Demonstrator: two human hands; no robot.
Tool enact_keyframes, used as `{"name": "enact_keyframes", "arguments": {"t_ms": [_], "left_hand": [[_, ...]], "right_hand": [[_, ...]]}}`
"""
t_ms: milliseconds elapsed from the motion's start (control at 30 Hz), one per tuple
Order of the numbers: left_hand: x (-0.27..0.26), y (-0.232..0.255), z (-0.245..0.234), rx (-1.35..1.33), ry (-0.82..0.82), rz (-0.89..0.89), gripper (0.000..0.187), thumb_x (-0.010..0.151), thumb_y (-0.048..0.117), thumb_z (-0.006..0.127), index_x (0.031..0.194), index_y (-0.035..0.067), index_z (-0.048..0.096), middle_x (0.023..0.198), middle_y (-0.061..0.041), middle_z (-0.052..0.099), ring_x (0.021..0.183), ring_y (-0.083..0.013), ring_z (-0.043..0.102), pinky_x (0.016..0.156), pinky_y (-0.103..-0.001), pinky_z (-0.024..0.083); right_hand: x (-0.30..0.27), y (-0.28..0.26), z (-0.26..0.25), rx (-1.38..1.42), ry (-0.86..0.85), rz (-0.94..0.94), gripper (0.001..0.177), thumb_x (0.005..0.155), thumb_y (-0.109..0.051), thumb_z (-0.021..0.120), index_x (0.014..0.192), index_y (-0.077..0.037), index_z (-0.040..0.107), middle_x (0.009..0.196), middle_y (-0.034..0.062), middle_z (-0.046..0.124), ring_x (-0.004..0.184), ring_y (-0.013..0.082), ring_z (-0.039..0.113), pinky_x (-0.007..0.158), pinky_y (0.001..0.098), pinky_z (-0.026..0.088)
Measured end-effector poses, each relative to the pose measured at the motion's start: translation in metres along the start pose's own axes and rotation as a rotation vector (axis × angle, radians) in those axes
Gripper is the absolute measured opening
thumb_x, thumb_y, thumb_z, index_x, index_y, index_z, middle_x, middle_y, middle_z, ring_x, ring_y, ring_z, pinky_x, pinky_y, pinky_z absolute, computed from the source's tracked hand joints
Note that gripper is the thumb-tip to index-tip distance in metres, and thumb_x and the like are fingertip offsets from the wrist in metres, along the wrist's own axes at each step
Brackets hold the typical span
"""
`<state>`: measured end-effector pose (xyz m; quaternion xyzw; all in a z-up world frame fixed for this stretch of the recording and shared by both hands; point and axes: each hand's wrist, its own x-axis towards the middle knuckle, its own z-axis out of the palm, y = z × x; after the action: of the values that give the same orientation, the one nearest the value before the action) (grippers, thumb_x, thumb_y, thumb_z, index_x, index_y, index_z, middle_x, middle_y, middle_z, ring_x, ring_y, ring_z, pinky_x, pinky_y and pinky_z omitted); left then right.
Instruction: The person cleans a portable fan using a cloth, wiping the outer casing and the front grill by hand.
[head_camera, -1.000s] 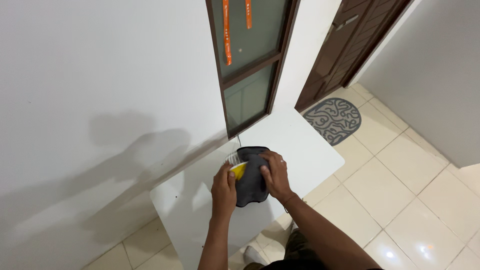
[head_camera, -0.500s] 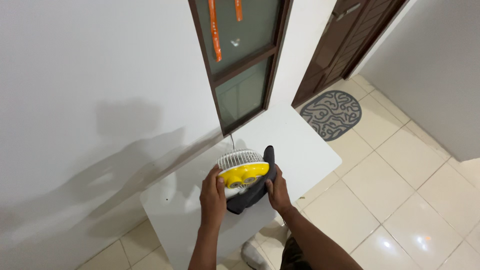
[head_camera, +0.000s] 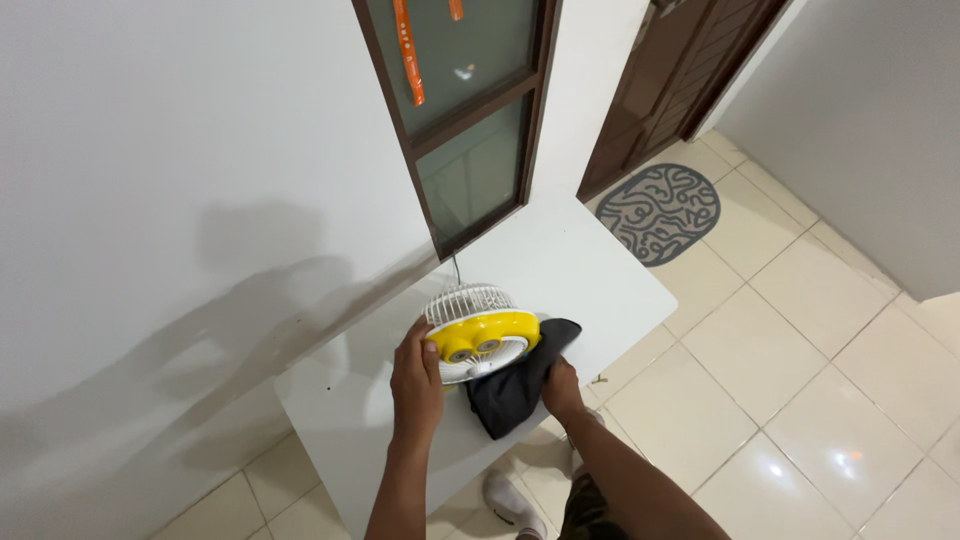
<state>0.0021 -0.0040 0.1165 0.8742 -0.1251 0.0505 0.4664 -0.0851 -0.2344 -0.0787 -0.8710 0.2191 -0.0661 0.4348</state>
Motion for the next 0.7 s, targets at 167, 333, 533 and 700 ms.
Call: {"name": "enact_keyframes", "arguments": {"t_ms": [167,333,533,700], "left_hand": [[0.0,-0.001,-0.002,0.002,-0.024,-0.016,0.037,0.108,0.025,0.043,0.139,0.009,0.055,0.143,-0.014,0.062,0.13,-0.0348,0.057,0.106,-0.043,0.047],[0.003,0.007,-0.01,-0.047,-0.024,0.031,0.042,0.105,0.017,0.046,0.145,0.004,0.05,0.147,-0.022,0.053,0.133,-0.0396,0.051,0.107,-0.047,0.044],[-0.044,0.049,0.007,-0.061,-0.046,0.317,0.043,0.092,0.02,0.073,0.13,0.006,0.059,0.129,-0.016,0.063,0.121,-0.0354,0.062,0.103,-0.046,0.05],[-0.075,0.088,0.035,-0.102,-0.16,0.264,0.077,0.071,0.03,0.087,0.132,-0.002,0.053,0.126,-0.024,0.058,0.113,-0.042,0.06,0.091,-0.048,0.049]], "right_hand": [[0.007,0.006,-0.002,0.028,0.096,0.251,0.026,0.1,-0.014,0.057,0.119,0.0,0.067,0.111,0.0263,0.073,0.103,0.0425,0.07,0.087,0.0464,0.056],[0.001,0.002,-0.046,1.181,0.108,0.309,0.039,0.104,-0.022,0.048,0.127,0.007,0.061,0.112,0.0139,0.07,0.099,0.0233,0.067,0.089,0.0381,0.056],[0.003,-0.044,-0.088,0.962,0.073,0.135,0.034,0.095,-0.014,0.055,0.127,-0.001,0.058,0.114,0.01,0.069,0.101,0.018,0.067,0.088,0.0343,0.057],[-0.008,-0.101,-0.092,0.807,0.067,-0.079,0.036,0.09,-0.009,0.065,0.124,0.002,0.061,0.113,0.0137,0.069,0.1,0.0198,0.066,0.084,0.0347,0.055]]}}
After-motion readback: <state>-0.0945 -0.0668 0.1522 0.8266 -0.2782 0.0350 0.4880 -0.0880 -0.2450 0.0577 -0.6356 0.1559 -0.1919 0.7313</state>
